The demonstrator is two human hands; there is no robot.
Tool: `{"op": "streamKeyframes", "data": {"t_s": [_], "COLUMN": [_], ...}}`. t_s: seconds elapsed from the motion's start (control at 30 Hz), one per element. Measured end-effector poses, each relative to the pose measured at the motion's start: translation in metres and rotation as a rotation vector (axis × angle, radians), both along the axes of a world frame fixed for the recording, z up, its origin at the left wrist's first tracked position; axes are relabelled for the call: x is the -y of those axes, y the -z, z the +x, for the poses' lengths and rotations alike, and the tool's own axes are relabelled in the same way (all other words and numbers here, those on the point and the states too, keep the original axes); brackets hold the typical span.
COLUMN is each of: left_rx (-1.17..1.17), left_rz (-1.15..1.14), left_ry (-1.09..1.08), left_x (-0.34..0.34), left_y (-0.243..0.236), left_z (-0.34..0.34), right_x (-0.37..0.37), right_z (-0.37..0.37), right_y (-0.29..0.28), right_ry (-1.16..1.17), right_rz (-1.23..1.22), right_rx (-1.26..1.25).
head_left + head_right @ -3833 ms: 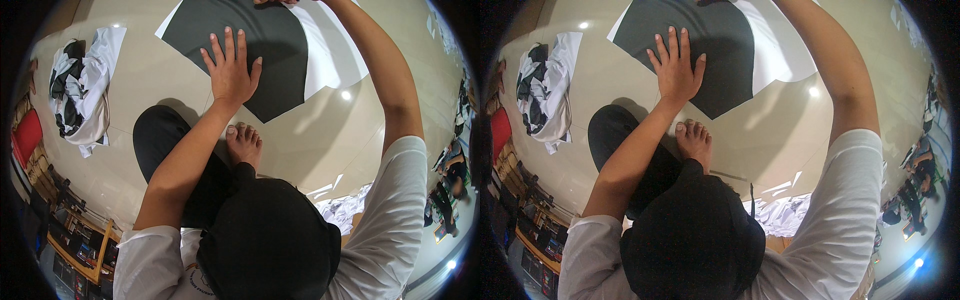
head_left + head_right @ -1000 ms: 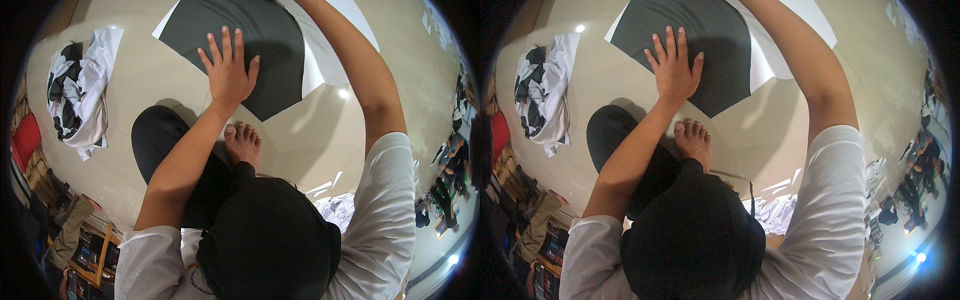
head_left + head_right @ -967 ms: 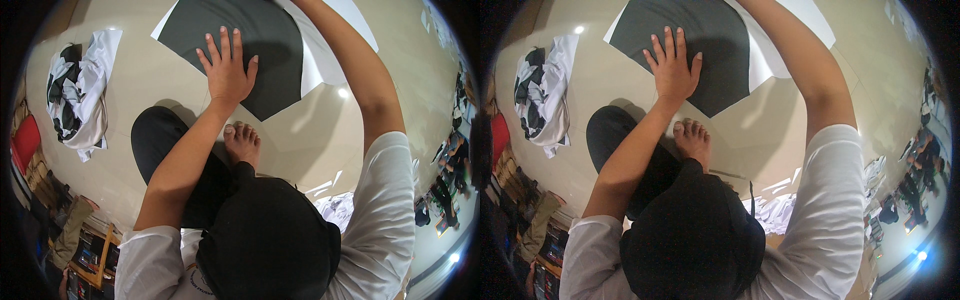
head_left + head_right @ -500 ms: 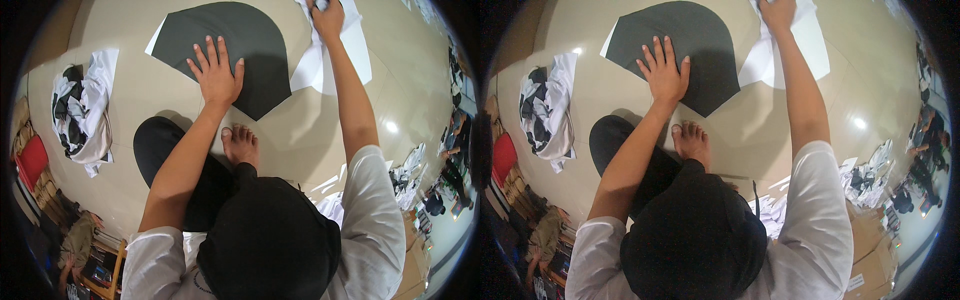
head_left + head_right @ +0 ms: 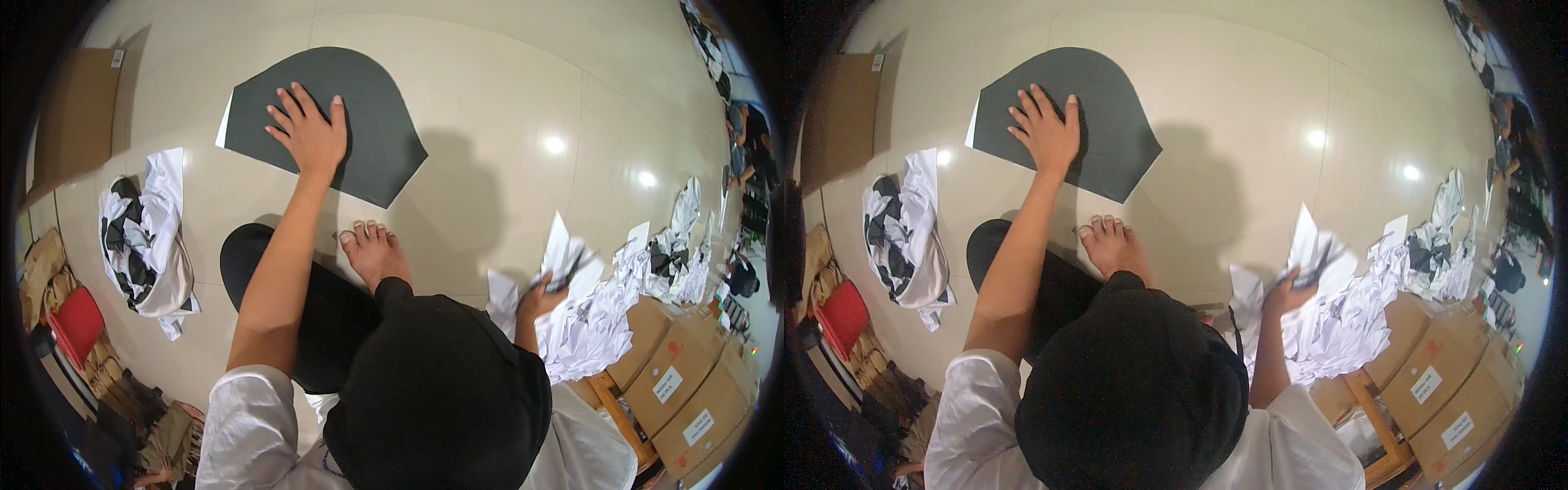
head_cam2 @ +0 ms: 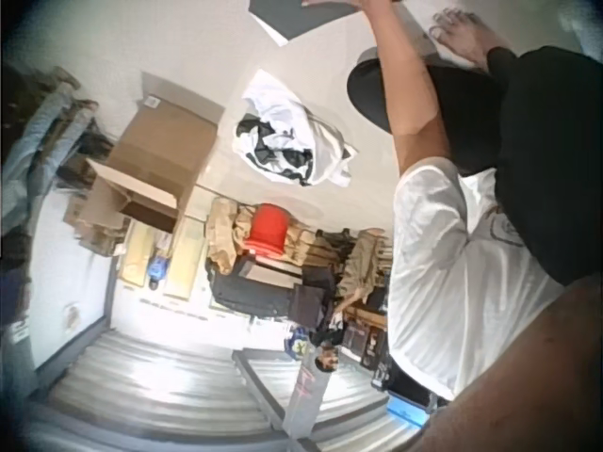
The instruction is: The person sits on the floor and uses scissors to cut a dark fabric piece along the edge of a white paper pattern. They align the pattern, cut along the outline, and remove the excess fabric.
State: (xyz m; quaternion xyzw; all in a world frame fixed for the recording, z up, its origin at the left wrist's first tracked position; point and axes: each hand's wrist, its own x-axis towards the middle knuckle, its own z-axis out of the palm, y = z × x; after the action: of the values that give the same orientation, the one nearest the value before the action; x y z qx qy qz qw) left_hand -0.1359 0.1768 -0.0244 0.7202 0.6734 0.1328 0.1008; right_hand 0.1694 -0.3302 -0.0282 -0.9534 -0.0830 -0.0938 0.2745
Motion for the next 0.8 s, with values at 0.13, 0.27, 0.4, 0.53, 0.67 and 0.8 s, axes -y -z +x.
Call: {"op": "streamKeyframes", "data": {"t_s": [0.13,0.27,0.4,0.53,0.67,0.8], "left_rx": [0.026,0.002,-0.025,-0.054,-0.137,-0.041], "left_rz": [-0.045,-0.133,-0.063,0.006,0.051,-0.041], "left_ry": [-0.039,-0.064,-0.054,0.141,0.737,1.577], "left_x": [-0.037,-0.061,-0.058,-0.047,-0.001,0.024], "left_y": [-0.005,-0.006,0.017,0.015,0.000,-0.036], "left_z": [0.031,0.057,0.073,0.091,0.124,0.106], "right_x": [0.096,0.106,0.091,0.054,0.035,-0.012], "right_z": [-0.041,-0.045,-0.035,-0.031,-0.025,-0.027], "right_y": [-0.011,-0.024,-0.028,-0.037,-0.032,-0.046], "right_ry": [0.412,0.324,0.215,0.133,-0.019,-0.117], "right_rz": [-0.084,-0.006,0.003,0.039,0.138,0.196], "right_rx": [-0.093,-0.043,0.019,0.024,0.056,-0.058]}}
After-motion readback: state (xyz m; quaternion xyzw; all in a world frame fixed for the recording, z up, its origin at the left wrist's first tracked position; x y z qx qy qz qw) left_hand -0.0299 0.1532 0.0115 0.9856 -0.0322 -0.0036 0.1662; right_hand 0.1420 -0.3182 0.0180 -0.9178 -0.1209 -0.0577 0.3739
